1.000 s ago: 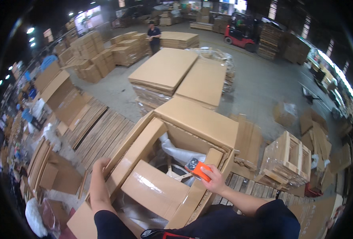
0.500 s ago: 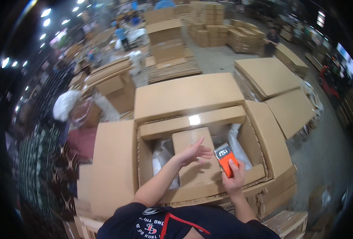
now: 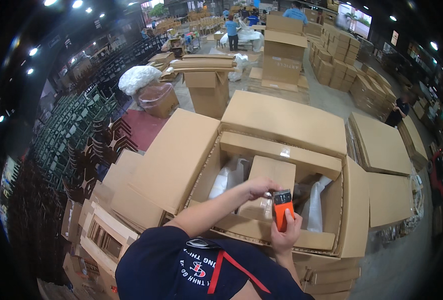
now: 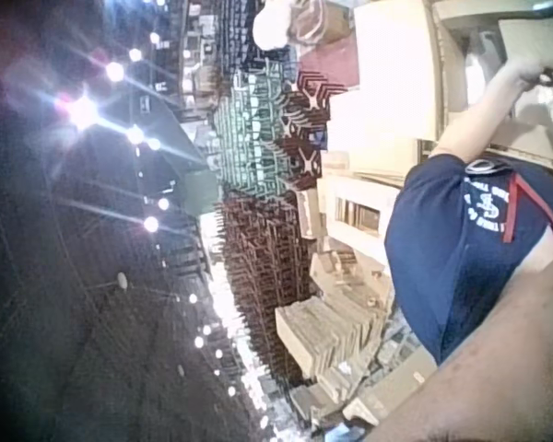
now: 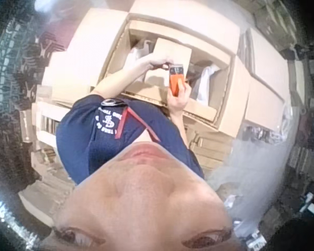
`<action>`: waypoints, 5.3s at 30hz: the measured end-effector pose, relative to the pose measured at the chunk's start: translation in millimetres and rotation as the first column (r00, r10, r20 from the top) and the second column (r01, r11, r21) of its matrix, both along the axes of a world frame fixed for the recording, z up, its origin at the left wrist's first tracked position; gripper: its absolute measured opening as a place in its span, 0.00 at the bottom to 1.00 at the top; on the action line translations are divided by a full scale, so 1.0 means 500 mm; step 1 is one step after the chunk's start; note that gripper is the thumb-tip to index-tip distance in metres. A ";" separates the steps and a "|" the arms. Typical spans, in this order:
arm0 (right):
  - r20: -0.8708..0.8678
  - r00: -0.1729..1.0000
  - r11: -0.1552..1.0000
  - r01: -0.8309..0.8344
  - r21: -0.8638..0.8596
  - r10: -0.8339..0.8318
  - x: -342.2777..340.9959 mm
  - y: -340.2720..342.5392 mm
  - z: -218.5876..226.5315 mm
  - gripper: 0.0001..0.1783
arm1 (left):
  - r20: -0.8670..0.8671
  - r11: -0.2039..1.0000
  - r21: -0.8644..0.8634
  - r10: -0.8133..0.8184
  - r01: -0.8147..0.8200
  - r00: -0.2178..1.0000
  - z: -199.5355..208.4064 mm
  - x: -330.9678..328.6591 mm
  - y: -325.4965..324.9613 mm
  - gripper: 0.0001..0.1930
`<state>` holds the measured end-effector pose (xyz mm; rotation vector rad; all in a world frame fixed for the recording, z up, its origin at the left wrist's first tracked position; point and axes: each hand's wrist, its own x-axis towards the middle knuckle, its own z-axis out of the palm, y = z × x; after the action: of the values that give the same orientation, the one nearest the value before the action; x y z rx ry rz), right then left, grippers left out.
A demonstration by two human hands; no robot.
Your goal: The person uses a handheld tape dispenser to seal cardboard boxes in a warehouse. They apply tape to the seams of open boxes and then to the top flaps of closed boxes, working on multiple units.
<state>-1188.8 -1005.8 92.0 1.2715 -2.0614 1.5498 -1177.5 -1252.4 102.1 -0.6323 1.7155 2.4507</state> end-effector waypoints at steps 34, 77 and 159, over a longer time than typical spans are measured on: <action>0.163 0.882 0.427 0.047 0.903 -0.442 0.125 -0.065 0.199 0.26 | -0.270 -0.198 -0.942 -0.035 -0.271 0.962 -0.148 -0.392 -0.365 0.54; 0.453 0.874 0.605 -0.268 0.750 -0.175 0.029 0.025 0.182 0.20 | -0.034 0.080 -0.996 0.052 -0.038 0.998 -0.127 -0.403 -0.234 0.15; 0.295 0.912 0.750 0.020 0.662 -0.284 0.068 0.066 0.143 0.23 | 0.276 -0.041 -0.959 -0.385 0.282 0.881 -0.176 -0.094 0.062 0.38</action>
<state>-1155.0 -972.8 163.5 0.9728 -3.0558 1.0836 -1224.3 -1221.4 13.8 -0.0178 2.9767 0.5145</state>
